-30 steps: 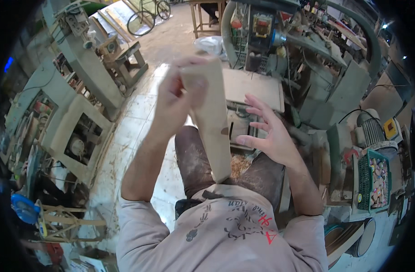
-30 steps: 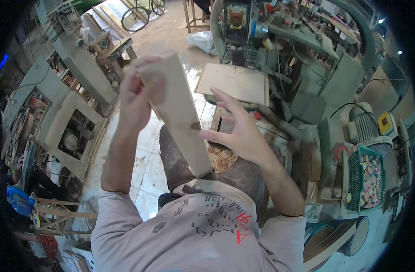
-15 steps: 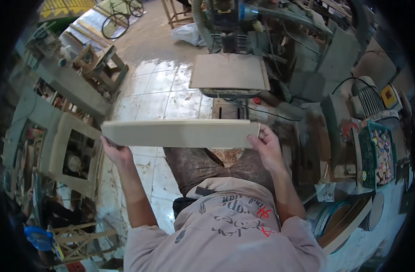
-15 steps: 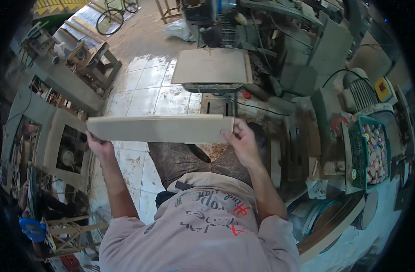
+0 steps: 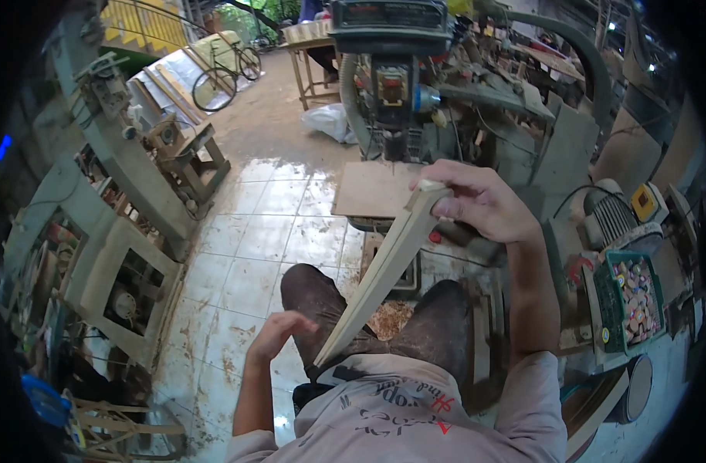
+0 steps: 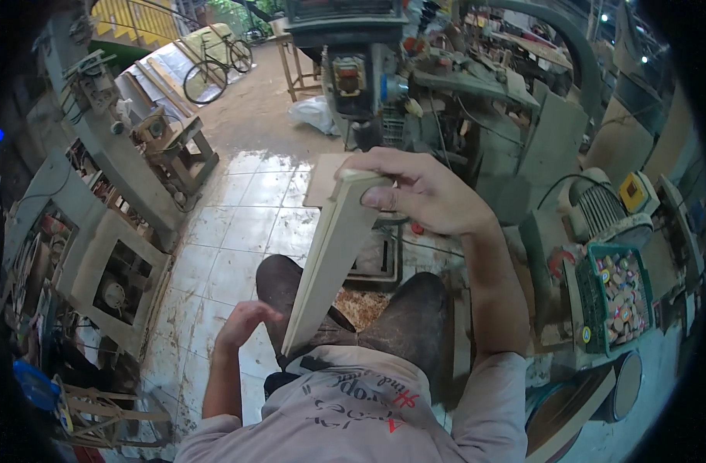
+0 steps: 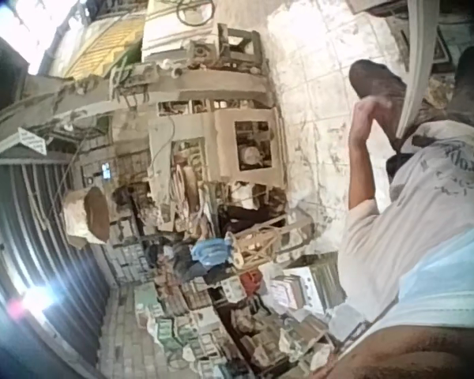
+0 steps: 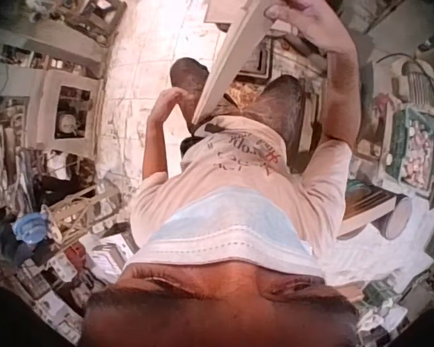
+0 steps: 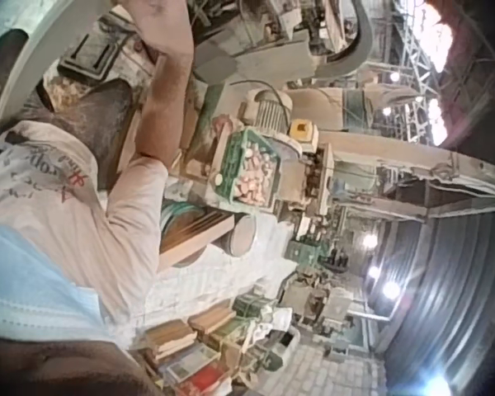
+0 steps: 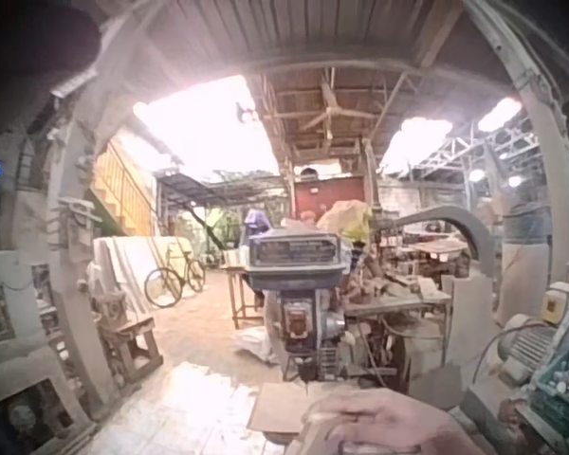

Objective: The person operates a drill press to drill holes into rectangular wooden planks. They repeatedly position the plank under the drill, lower the lever to drill, and then lift the lever. After drilling, the person inspects the plank and places it aside before picking up another piece to repeat the process.

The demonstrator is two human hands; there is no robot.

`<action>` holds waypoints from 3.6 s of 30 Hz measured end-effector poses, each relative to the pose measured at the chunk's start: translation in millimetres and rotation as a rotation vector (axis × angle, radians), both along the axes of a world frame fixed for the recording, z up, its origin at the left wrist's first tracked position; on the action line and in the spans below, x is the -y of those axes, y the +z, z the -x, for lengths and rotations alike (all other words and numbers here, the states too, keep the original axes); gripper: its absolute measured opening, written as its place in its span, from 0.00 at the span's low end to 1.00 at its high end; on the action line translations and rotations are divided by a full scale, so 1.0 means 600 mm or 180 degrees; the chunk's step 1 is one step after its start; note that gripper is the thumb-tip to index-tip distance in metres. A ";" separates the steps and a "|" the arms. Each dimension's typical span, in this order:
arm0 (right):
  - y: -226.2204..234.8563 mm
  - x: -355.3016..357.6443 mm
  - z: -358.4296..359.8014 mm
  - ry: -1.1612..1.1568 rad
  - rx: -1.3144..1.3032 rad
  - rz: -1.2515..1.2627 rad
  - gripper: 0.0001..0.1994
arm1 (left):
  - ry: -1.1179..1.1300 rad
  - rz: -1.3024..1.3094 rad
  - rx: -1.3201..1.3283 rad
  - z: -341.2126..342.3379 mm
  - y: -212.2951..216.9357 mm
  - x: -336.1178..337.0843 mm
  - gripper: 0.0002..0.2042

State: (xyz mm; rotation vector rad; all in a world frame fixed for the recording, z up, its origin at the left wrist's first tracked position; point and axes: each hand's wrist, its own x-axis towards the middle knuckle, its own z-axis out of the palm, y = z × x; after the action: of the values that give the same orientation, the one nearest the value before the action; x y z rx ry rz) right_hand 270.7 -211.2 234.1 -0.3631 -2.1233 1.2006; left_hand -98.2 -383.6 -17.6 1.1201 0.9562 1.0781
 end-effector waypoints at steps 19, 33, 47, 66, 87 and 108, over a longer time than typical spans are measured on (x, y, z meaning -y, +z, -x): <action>0.011 0.103 0.115 -0.0250 -0.0977 0.0474 0.29 | 0.0158 -0.2127 -0.0279 -0.179 0.321 -0.117 0.46; 0.021 0.128 0.139 -0.0514 -0.0915 0.0316 0.28 | -0.0242 -0.2126 -0.0422 -0.152 0.431 -0.093 0.33; -0.043 0.063 0.038 -0.1037 -0.1327 0.0771 0.21 | 0.0576 -0.2260 0.0158 -0.055 0.394 -0.111 0.35; -0.310 0.297 -0.345 -0.5010 -0.1531 0.0578 0.28 | 0.1731 -0.1496 0.0417 0.012 0.337 -0.111 0.39; -0.446 0.309 -0.382 -0.5295 -0.0183 -0.0254 0.12 | 0.1343 -0.1543 -0.0218 0.001 0.356 -0.129 0.38; -0.846 0.017 -0.501 -0.3901 0.1800 0.0231 0.35 | 0.1698 -0.1358 0.0059 0.008 0.365 -0.117 0.35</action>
State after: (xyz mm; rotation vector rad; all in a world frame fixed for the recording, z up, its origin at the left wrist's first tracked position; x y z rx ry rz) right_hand 571.2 -221.1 -273.5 -1.8575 -1.6611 0.4279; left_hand -102.8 -313.6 201.6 1.2206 1.0696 1.7855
